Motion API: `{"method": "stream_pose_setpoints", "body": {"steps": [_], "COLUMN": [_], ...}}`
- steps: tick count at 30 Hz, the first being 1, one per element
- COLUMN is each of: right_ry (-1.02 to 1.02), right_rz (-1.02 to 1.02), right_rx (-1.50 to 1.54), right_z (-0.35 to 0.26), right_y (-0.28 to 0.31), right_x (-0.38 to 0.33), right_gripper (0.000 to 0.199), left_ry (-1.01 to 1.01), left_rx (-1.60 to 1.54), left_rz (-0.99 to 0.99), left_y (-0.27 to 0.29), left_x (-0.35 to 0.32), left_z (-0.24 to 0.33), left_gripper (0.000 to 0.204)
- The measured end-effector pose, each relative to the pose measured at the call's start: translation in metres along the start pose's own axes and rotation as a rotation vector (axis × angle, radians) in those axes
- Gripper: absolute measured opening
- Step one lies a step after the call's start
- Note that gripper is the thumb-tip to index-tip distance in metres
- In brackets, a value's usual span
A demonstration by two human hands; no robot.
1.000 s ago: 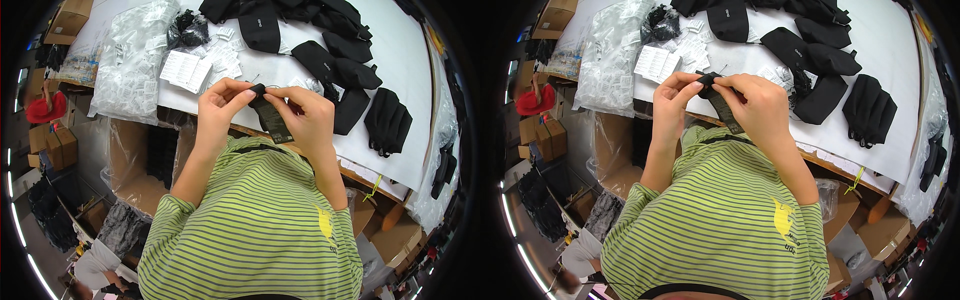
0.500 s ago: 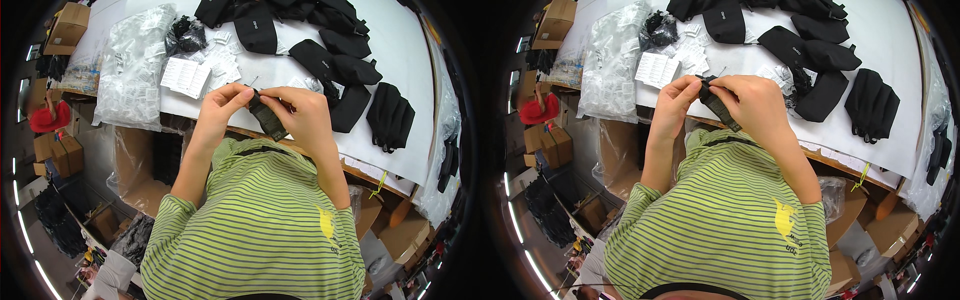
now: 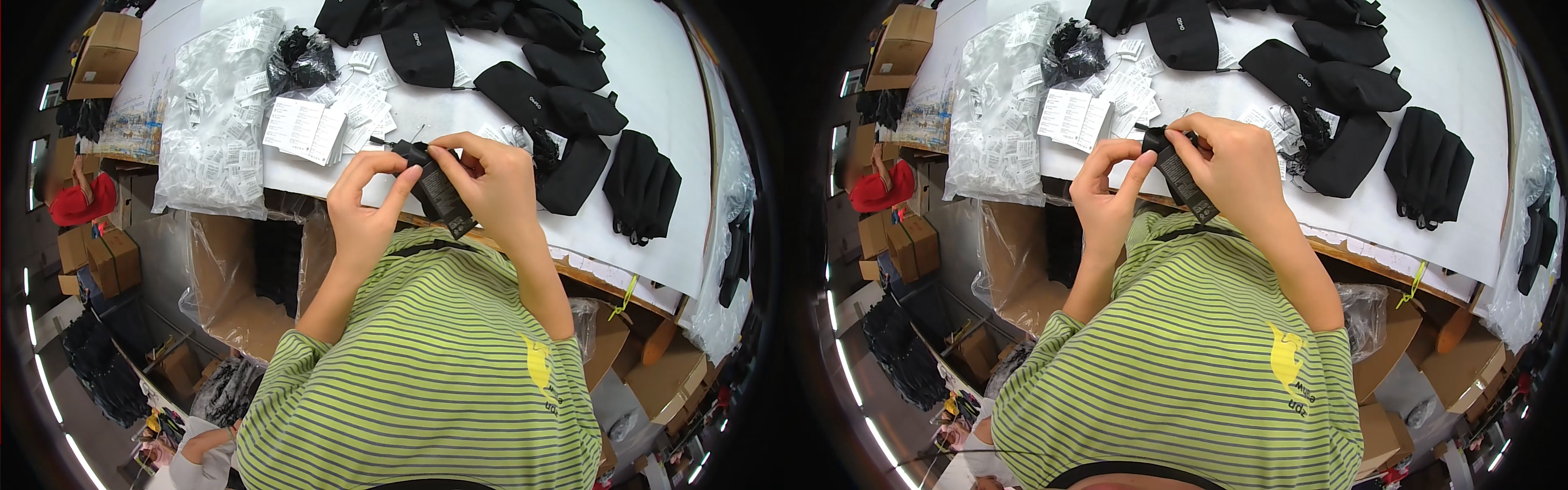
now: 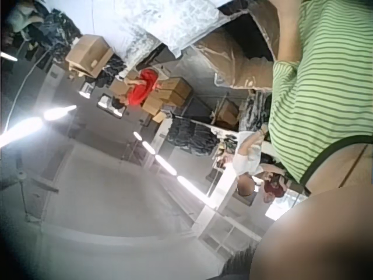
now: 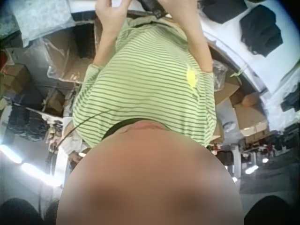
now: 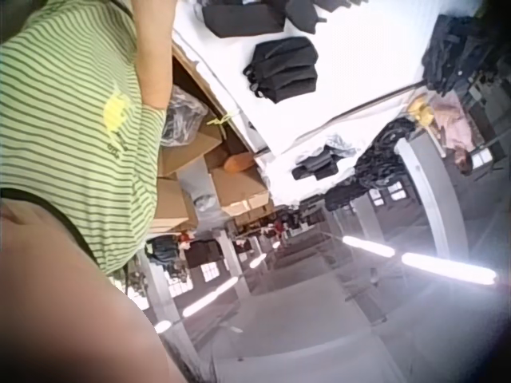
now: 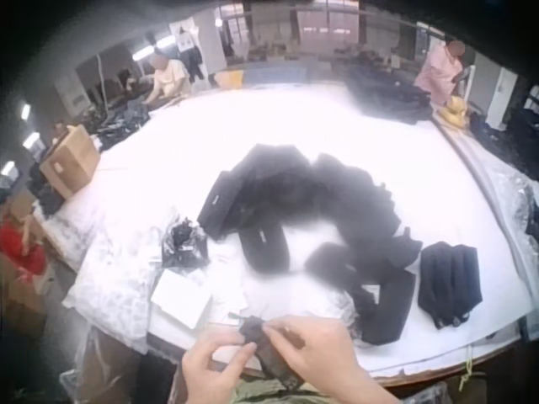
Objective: Assembling small black fabric pouches by inserting a card and silica gel packet into each one.
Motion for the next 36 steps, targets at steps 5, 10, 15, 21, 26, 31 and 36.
{"method": "stream_pose_setpoints", "body": {"steps": [5, 10, 15, 21, 26, 31, 36], "right_ry": [0.044, 0.003, 0.006, -0.002, 0.012, 0.055, 0.090], "right_rz": [0.097, 0.043, 0.065, 0.066, 0.071, 0.063, 0.127], "right_rx": [0.035, 0.011, -0.002, -0.021, -0.035, -0.038, 0.016], "right_z": [0.000, -0.001, 0.000, 0.000, -0.004, -0.013, -0.011], "right_y": [0.005, 0.001, 0.002, 0.002, 0.002, 0.001, 0.003], "right_x": [-0.001, -0.002, -0.002, -0.001, -0.001, -0.003, -0.003], "right_gripper": [0.008, 0.010, 0.010, 0.010, 0.010, 0.009, 0.009], "left_ry": [0.006, 0.058, 0.230, 0.332, 0.242, 0.141, 0.181], "left_rx": [-0.035, -0.045, -0.168, -0.313, -0.232, -0.154, -0.148], "left_rz": [0.008, 0.000, -0.018, -0.011, -0.010, -0.017, -0.007], "left_y": [0.002, 0.007, 0.006, 0.004, 0.003, 0.006, 0.008], "left_x": [0.000, -0.002, -0.003, -0.003, -0.003, -0.003, -0.005], "left_z": [0.001, -0.011, -0.022, -0.024, -0.020, -0.013, -0.018], "left_gripper": [0.010, 0.008, 0.009, 0.008, 0.008, 0.008, 0.009]}}
Point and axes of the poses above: each hand's wrist, its own x-axis towards the middle knuckle, its own y-axis out of the back of the hand, z = x × y, the point moved 10 cm from there along x, towards the middle knuckle, and after that the axes turned 10 degrees about z, right-handed, at the moved point
